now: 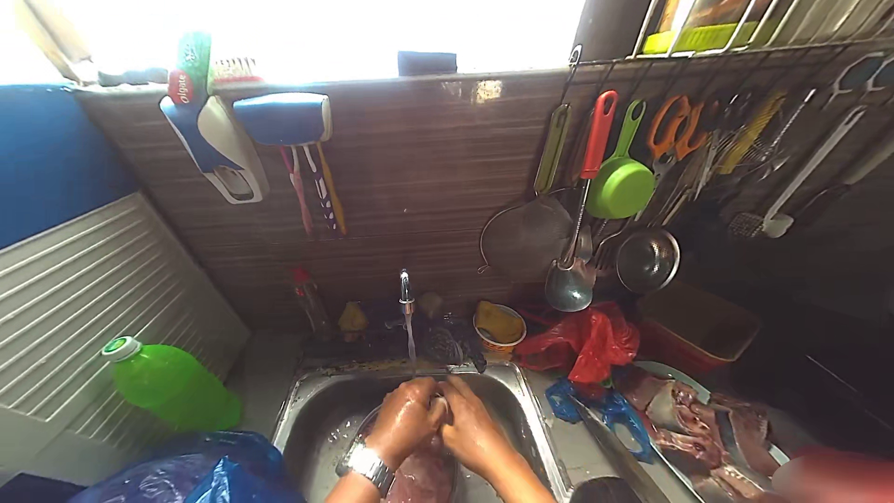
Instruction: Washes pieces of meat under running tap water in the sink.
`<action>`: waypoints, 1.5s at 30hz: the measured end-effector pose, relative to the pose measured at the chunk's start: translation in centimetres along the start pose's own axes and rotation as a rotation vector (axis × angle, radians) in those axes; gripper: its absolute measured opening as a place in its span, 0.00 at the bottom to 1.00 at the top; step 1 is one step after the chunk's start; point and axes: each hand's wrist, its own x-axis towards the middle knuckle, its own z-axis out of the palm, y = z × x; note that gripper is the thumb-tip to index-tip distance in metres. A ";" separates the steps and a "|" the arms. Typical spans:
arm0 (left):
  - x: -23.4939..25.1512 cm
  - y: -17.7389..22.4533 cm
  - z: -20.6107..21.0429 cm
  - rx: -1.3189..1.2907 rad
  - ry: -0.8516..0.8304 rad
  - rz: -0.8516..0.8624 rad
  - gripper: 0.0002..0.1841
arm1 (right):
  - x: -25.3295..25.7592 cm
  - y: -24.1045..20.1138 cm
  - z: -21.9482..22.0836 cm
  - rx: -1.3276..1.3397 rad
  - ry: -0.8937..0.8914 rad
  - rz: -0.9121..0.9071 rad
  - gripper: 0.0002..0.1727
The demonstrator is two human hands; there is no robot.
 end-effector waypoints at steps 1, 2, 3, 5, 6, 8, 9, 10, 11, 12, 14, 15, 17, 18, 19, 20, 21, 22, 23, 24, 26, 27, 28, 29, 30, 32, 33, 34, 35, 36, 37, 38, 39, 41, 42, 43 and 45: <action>0.1 0.0 -0.5 -0.007 0.015 -0.031 0.19 | 1.1 -0.1 0.7 0.085 0.011 0.004 0.26; 0.2 -0.3 -0.8 -0.038 0.042 -0.067 0.17 | 2.0 0.1 1.3 0.168 0.001 0.023 0.18; 0.3 -0.9 -1.0 -0.072 0.077 -0.106 0.16 | 2.7 0.5 1.7 0.245 -0.020 0.035 0.17; 0.2 -2.5 -0.9 -0.141 0.147 -0.203 0.14 | 2.9 1.5 2.1 0.270 -0.076 0.020 0.22; 0.2 -3.6 -0.5 -0.198 0.177 -0.268 0.12 | 2.6 1.8 2.0 0.236 -0.096 0.005 0.25; 0.1 -6.1 1.1 -0.318 0.221 -0.406 0.11 | 1.3 2.4 1.9 0.126 -0.115 -0.018 0.28; -0.1 -7.5 2.2 -0.355 0.232 -0.463 0.11 | 0.5 2.8 1.9 0.066 -0.127 -0.017 0.29; -0.3 -8.8 3.4 -0.384 0.241 -0.514 0.11 | -0.3 3.2 1.9 0.011 -0.146 -0.007 0.30; -0.6 -9.9 4.6 -0.408 0.250 -0.560 0.12 | -1.2 3.8 1.9 -0.032 -0.160 0.001 0.30; -1.0 -11.1 5.7 -0.426 0.263 -0.607 0.13 | -2.3 4.5 1.8 -0.049 -0.155 0.009 0.29; -1.9 -12.9 7.1 -0.461 0.320 -0.690 0.13 | -4.7 5.9 1.0 0.023 -0.075 0.044 0.26; -2.2 -13.4 7.3 -0.451 0.328 -0.711 0.13 | -5.7 6.6 0.4 0.116 -0.025 0.088 0.24; -2.5 -13.3 7.1 -0.402 0.290 -0.658 0.14 | -7.2 7.5 -0.8 0.386 0.084 0.180 0.21; -2.6 -12.5 6.8 -0.382 0.260 -0.581 0.15 | -7.6 7.3 -1.3 0.536 0.112 0.200 0.20; -2.8 -11.2 6.5 -0.372 0.233 -0.485 0.16 | -7.7 6.7 -2.0 0.665 0.116 0.212 0.20; -2.9 -9.5 6.1 -0.380 0.215 -0.384 0.19 | -7.7 5.8 -2.6 0.770 0.101 0.214 0.21; -3.1 -7.6 5.5 -0.410 0.199 -0.287 0.21 | -7.5 4.9 -3.1 0.852 0.080 0.205 0.22; -3.4 -5.7 5.1 -0.478 0.176 -0.200 0.22 | -7.2 3.9 -3.4 0.920 0.058 0.182 0.23; -3.8 -3.8 4.6 -0.592 0.138 -0.132 0.22 | -6.7 3.0 -3.6 0.978 0.045 0.149 0.24; -4.1 -2.1 4.2 -0.736 0.086 -0.089 0.22 | -6.1 2.1 -3.6 1.028 0.040 0.108 0.24; -4.3 0.2 3.1 -0.991 -0.015 -0.026 0.23 | -4.6 0.6 -3.4 1.115 0.029 0.027 0.18; -4.2 0.7 2.5 -1.061 -0.025 0.003 0.21 | -3.8 0.0 -3.3 1.149 0.014 -0.002 0.14; -3.9 0.7 2.0 -1.087 0.003 0.031 0.17 | -3.1 -0.8 -3.1 1.169 -0.005 -0.023 0.11; -3.6 0.2 1.6 -1.070 0.047 0.055 0.14 | -2.4 -1.4 -3.0 1.172 -0.020 -0.036 0.12; -3.2 -0.6 1.1 -1.038 0.074 0.066 0.11 | -1.7 -2.1 -2.9 1.161 -0.025 -0.042 0.13; -2.7 -2.0 -0.1 -0.991 0.080 0.070 0.08 | -0.1 -2.9 -2.4 1.118 -0.005 -0.070 0.12; -2.6 -2.6 -0.7 -0.996 0.088 0.067 0.08 | 0.7 -3.1 -2.2 1.083 0.013 -0.091 0.11; -2.5 -3.3 -1.1 -1.018 0.109 0.062 0.09 | 1.5 -3.2 -2.1 1.048 0.030 -0.113 0.11; -2.3 -4.0 -1.4 -1.056 0.133 0.059 0.09 | 2.2 -3.2 -2.1 1.019 0.048 -0.131 0.11; -2.1 -4.6 -1.8 -1.104 0.156 0.057 0.10 | 2.8 -3.2 -2.0 0.997 0.065 -0.152 0.11; -1.9 -4.9 -2.2 -1.152 0.171 0.045 0.11 | 3.5 -3.2 -2.0 0.977 0.075 -0.175 0.11; -1.7 -5.1 -2.7 -1.202 0.175 0.032 0.11 | 4.0 -3.1 -1.9 0.957 0.073 -0.196 0.12; -1.4 -5.2 -3.1 -1.252 0.168 0.025 0.12 | 4.4 -3.1 -1.9 0.932 0.067 -0.209 0.12; -0.9 -5.0 -3.9 -1.324 0.169 0.018 0.13 | 5.0 -3.2 -1.8 0.858 0.054 -0.232 0.12; -0.6 -4.8 -4.3 -1.338 0.176 0.014 0.12 | 5.3 -3.3 -1.7 0.814 0.053 -0.235 0.11; -0.3 -4.5 -4.6 -1.347 0.177 0.011 0.12 | 5.7 -3.3 -1.7 0.758 0.064 -0.224 0.11; 0.1 -3.6 -5.3 -1.364 0.172 -0.018 0.11 | 6.1 -3.2 -1.7 0.620 0.149 -0.173 0.12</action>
